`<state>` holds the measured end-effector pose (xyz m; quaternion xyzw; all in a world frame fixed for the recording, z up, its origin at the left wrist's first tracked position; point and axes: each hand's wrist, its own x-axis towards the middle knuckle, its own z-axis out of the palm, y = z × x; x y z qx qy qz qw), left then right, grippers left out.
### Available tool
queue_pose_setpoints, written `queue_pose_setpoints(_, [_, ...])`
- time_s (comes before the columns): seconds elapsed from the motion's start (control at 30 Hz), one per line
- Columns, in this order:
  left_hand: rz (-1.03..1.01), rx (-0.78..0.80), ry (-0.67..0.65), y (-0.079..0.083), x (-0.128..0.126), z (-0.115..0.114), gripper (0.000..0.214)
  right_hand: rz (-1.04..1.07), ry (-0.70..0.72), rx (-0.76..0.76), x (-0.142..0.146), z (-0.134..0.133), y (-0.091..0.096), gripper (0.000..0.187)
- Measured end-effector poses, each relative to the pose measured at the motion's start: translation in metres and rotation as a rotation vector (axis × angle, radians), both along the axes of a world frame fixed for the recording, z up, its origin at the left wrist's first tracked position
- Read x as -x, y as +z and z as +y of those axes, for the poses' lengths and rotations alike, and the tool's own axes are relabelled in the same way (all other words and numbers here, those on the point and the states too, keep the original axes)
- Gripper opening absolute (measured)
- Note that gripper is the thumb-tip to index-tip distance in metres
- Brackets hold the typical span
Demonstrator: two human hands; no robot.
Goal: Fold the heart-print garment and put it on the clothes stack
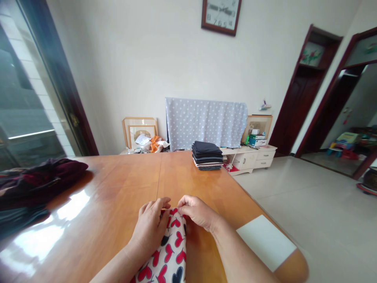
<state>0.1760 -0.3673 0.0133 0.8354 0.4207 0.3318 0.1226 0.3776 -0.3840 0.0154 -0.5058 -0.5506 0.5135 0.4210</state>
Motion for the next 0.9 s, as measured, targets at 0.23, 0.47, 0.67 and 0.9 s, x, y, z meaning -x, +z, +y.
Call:
queue_pose_setpoints(0.23, [0.018, -0.019, 0.021, 0.0, 0.001, 0.0, 0.023, -0.093, -0.041, -0.045, -0.001, -0.002, 0.006, 0.02])
queue_pose_setpoints(0.47, [0.063, -0.041, 0.034, 0.007, 0.001, -0.003, 0.025, 0.135, 0.062, 0.02, 0.003, -0.001, 0.003, 0.039])
queue_pose_setpoints(0.67, [0.127, -0.091, 0.075, 0.012, 0.001, -0.006, 0.026, 0.21, 0.048, 0.047, 0.006, 0.001, 0.0, 0.039])
queue_pose_setpoints(0.9, [0.123, -0.09, 0.023, 0.018, 0.003, -0.01, 0.026, 0.097, -0.004, 0.037, 0.009, 0.006, -0.01, 0.04])
